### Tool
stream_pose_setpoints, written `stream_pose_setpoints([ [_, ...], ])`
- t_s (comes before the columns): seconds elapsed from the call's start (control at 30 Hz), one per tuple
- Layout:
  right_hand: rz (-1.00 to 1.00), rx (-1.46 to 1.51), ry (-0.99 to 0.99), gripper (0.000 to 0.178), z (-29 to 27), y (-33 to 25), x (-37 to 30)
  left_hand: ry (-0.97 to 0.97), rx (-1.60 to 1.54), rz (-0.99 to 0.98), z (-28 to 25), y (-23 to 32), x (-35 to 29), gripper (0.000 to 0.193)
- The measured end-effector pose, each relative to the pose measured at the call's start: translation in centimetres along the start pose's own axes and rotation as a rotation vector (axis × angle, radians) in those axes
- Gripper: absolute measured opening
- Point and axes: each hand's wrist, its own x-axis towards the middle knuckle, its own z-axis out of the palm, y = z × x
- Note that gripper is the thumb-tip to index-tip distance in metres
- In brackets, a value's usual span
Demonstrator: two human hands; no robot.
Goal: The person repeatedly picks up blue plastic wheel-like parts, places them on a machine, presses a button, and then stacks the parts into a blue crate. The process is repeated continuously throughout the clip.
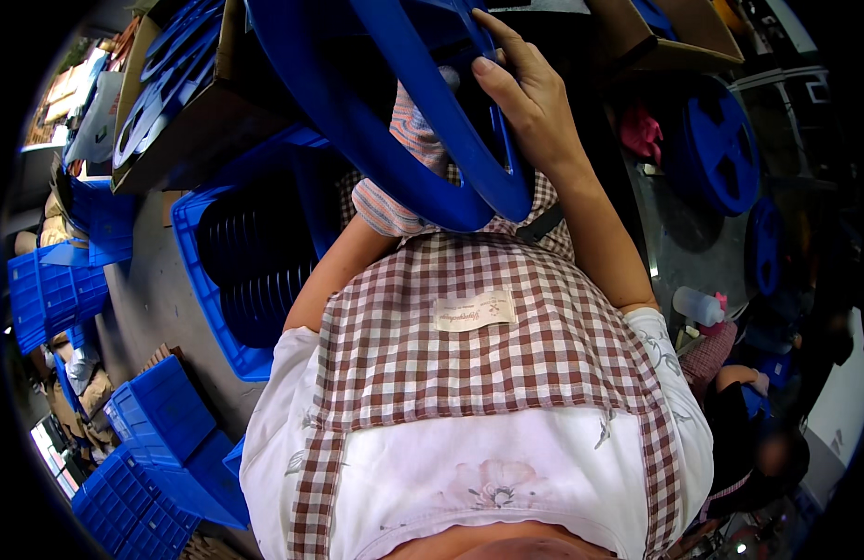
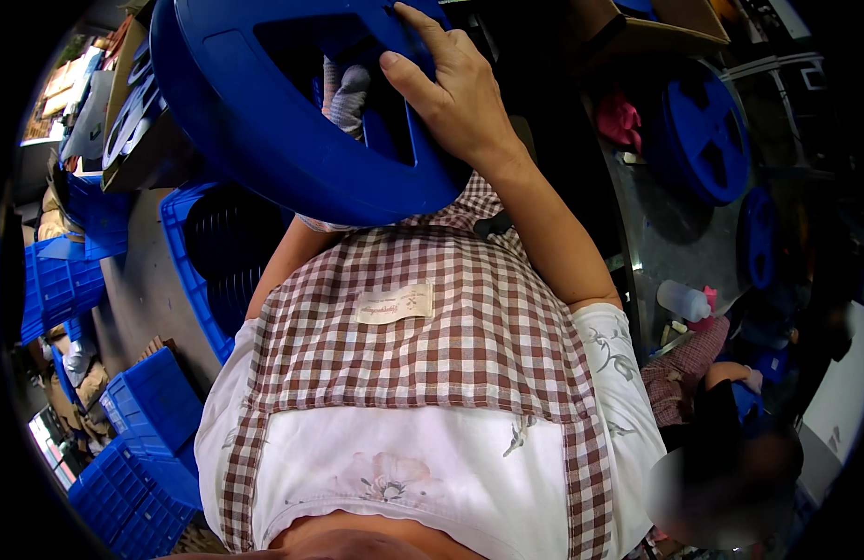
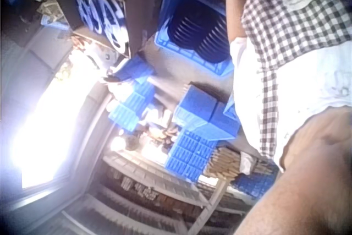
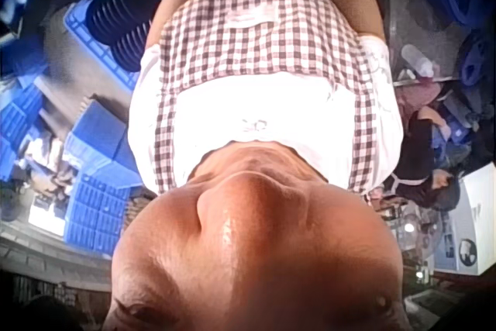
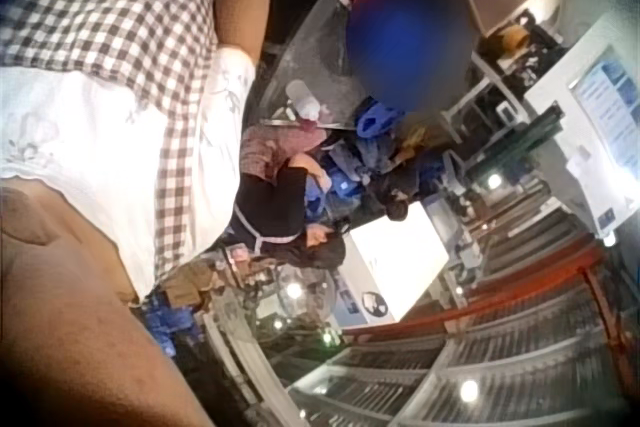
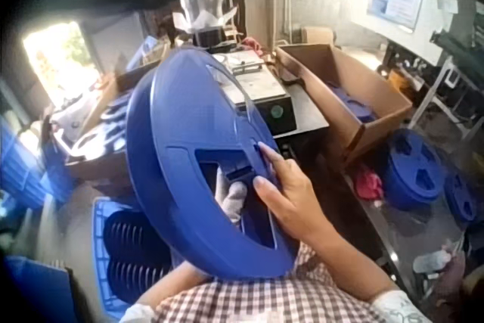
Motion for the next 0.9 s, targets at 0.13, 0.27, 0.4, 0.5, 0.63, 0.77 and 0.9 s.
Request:
stream_pose_setpoints([
  [0.13,0.056,-0.005,-0.012,0.056,-0.1,-0.1,0.1,-0.003,-0.004,0.020,0.1,-0.2,0.3,0.074],
  [0.27,0.002,-0.032,-0.008,0.057,0.1,0.0,0.2,-0.002,-0.007,0.030,0.2,-0.1,0.4,0.074],
  [0.4,0.039,-0.039,-0.026,0.057,0.1,-0.3,0.3,-0.001,-0.019,0.041,0.2,-0.2,0.6,0.074],
  [0.5,-0.023,-0.002,0.029,0.057,0.4,0.0,0.4,0.004,-0.015,0.050,0.2,-0.2,0.6,0.074],
  [0.63,0.091,0.152,0.042,0.058,0.5,-0.5,0.3,0.005,-0.014,0.067,0.4,-0.2,0.8,0.074],
  [0.77,0.039,0.048,0.021,0.058,0.4,-0.4,0.2,0.003,-0.018,0.085,0.4,-0.6,1.1,0.074],
  [0.9,-0.016,0.048,0.037,0.058,0.8,0.4,0.2,0.002,-0.014,0.093,0.4,-0.6,1.0,0.074],
])
